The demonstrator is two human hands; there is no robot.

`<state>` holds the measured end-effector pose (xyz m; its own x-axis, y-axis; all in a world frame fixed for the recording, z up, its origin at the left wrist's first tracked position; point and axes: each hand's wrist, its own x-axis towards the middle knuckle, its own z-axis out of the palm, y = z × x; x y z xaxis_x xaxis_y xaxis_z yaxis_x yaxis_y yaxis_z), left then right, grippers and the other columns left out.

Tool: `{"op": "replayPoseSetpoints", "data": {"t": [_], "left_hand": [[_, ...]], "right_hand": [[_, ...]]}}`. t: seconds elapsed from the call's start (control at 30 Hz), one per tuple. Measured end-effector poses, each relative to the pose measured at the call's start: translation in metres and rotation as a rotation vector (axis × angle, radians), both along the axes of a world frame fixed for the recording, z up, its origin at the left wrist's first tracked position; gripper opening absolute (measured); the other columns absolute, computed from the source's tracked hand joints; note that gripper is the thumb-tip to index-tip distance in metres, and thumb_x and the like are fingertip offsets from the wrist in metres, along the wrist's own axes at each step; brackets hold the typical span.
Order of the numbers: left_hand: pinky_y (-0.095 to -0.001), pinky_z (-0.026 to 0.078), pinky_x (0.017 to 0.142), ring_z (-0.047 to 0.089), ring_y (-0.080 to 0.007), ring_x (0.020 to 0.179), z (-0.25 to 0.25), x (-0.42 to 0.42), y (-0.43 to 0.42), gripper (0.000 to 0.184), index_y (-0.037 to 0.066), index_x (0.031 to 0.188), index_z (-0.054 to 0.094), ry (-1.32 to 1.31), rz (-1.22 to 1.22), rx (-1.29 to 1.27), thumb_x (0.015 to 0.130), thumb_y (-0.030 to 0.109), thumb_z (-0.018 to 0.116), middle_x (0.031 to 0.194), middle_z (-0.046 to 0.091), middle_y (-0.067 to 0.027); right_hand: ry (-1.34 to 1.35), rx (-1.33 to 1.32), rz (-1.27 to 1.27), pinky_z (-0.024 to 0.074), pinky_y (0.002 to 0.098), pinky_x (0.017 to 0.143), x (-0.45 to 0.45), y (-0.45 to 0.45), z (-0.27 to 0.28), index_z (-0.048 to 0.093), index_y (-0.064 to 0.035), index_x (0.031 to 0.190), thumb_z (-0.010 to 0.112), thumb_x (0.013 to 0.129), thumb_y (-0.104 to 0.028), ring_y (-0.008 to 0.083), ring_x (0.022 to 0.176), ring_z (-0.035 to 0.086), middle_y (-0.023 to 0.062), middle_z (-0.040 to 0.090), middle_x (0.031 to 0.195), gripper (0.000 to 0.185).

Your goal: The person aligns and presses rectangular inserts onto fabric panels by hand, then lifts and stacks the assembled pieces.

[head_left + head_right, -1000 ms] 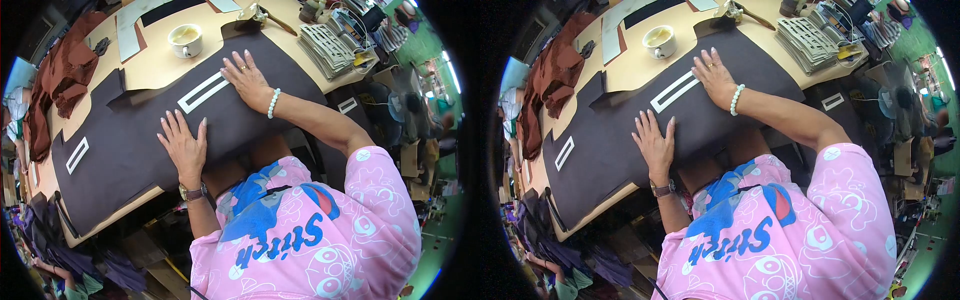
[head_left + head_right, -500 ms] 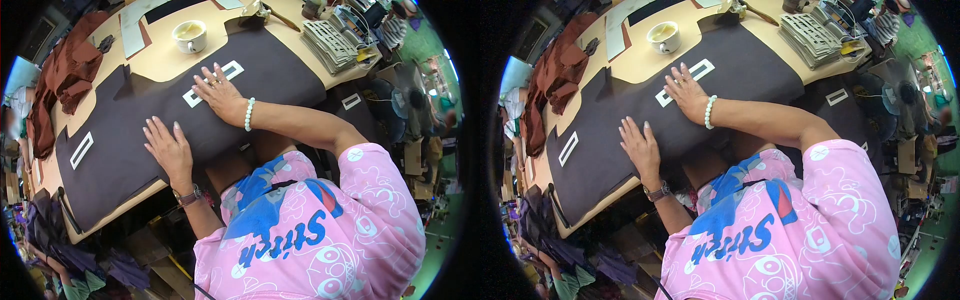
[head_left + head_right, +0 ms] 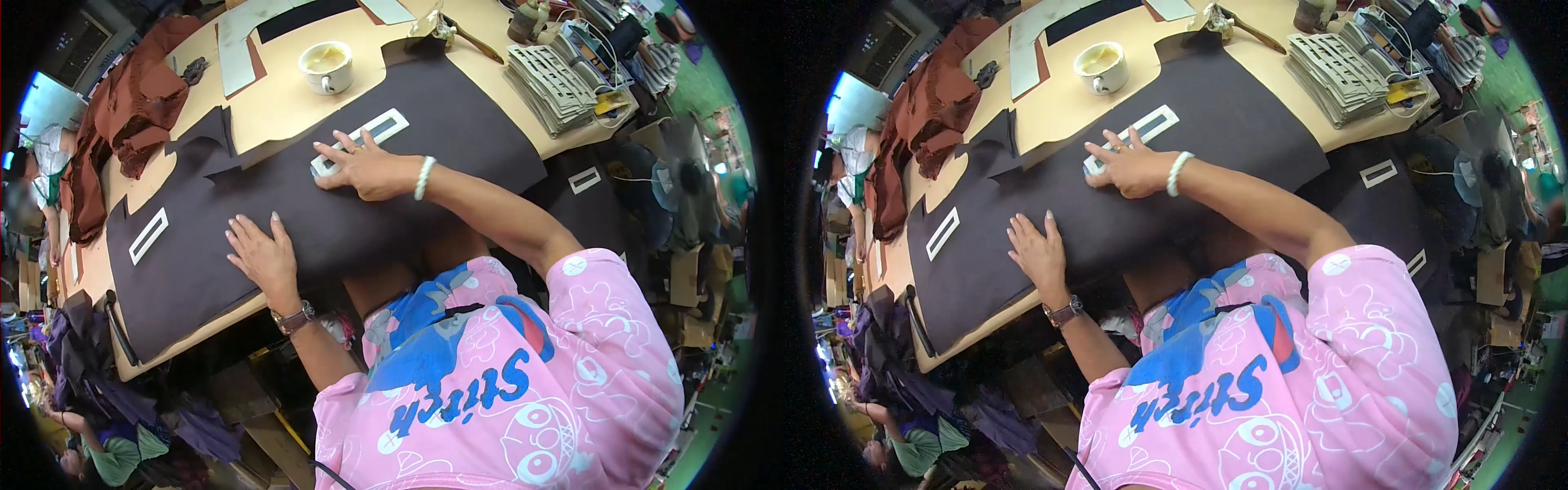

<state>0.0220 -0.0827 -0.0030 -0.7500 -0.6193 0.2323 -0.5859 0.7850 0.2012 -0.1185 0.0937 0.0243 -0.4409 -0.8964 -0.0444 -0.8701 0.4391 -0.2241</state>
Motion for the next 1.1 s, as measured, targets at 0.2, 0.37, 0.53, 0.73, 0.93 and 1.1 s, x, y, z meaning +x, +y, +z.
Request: {"op": "replayPoseSetpoints", "data": {"t": [0.2,0.37,0.53,0.73,0.93,1.1], "left_hand": [[-0.0565,0.029,0.101,0.039,-0.0343,0.126,-0.007,-0.006,-0.013,0.05,0.0,0.12,0.053,0.068,0.011,-0.04,0.088,0.039,0.054,0.132,0.047,-0.0178],[-0.0439,0.044,0.083,0.059,-0.0336,0.093,0.014,-0.016,-0.006,0.026,0.001,0.102,0.059,0.277,-0.025,0.131,0.085,0.022,0.06,0.103,0.065,-0.0137],[-0.0265,0.043,0.061,0.054,-0.0142,0.065,0.026,-0.025,-0.005,0.032,0.001,0.118,0.05,0.646,-0.178,0.591,0.089,0.013,0.057,0.073,0.061,-0.0068],[-0.0269,0.04,0.086,0.053,-0.0176,0.099,0.028,-0.026,-0.022,0.054,-0.003,0.139,0.029,0.423,-0.1,0.77,0.091,0.009,0.052,0.114,0.054,-0.0168],[-0.0316,0.02,0.109,0.03,-0.0209,0.132,0.053,-0.034,0.001,0.053,-0.001,0.139,0.031,0.711,-0.282,0.701,0.088,-0.003,0.041,0.144,0.032,-0.0144],[-0.0302,0.03,0.105,0.042,-0.0204,0.124,0.089,-0.028,0.028,0.051,0.0,0.132,0.045,0.784,-0.325,1.126,0.083,-0.008,0.036,0.136,0.043,-0.0143]], "right_hand": [[0.208,-0.309,-0.566,0.0302,0.0525,0.095,-0.06,0.084,0.006,0.041,-0.012,0.132,0.053,0.078,-0.015,0.0339,0.124,0.035,0.016,0.039,0.136,0.055],[0.316,-0.118,-1.02,0.027,0.06,0.096,-0.109,0.14,-0.007,0.033,-0.008,0.135,0.058,0.084,-0.022,0.0348,0.116,0.046,0.0154,0.056,0.113,0.059],[0.041,-0.388,-0.951,0.0445,0.0464,0.083,-0.124,0.138,-0.007,0.037,-0.0036,0.131,0.059,0.078,-0.01,0.0326,0.094,0.061,0.0166,0.064,0.094,0.058],[-0.148,-0.569,-1.06,0.0483,0.0359,0.079,-0.133,0.139,0.008,0.029,0.0052,0.135,0.07,0.072,-0.028,0.0318,0.086,0.063,0.022,0.063,0.095,0.083],[-0.432,-0.847,-0.833,0.0477,0.0289,0.079,-0.127,0.157,0.015,0.02,0.0018,0.142,0.066,0.078,-0.011,0.0296,0.099,0.06,0.037,0.052,0.114,0.08],[-0.334,-1.079,-0.763,0.0413,0.0308,0.092,-0.085,0.206,0.042,0.018,-0.0018,0.144,0.062,0.081,-0.005,0.0334,0.121,0.044,0.0253,0.029,0.143,0.077]]}}
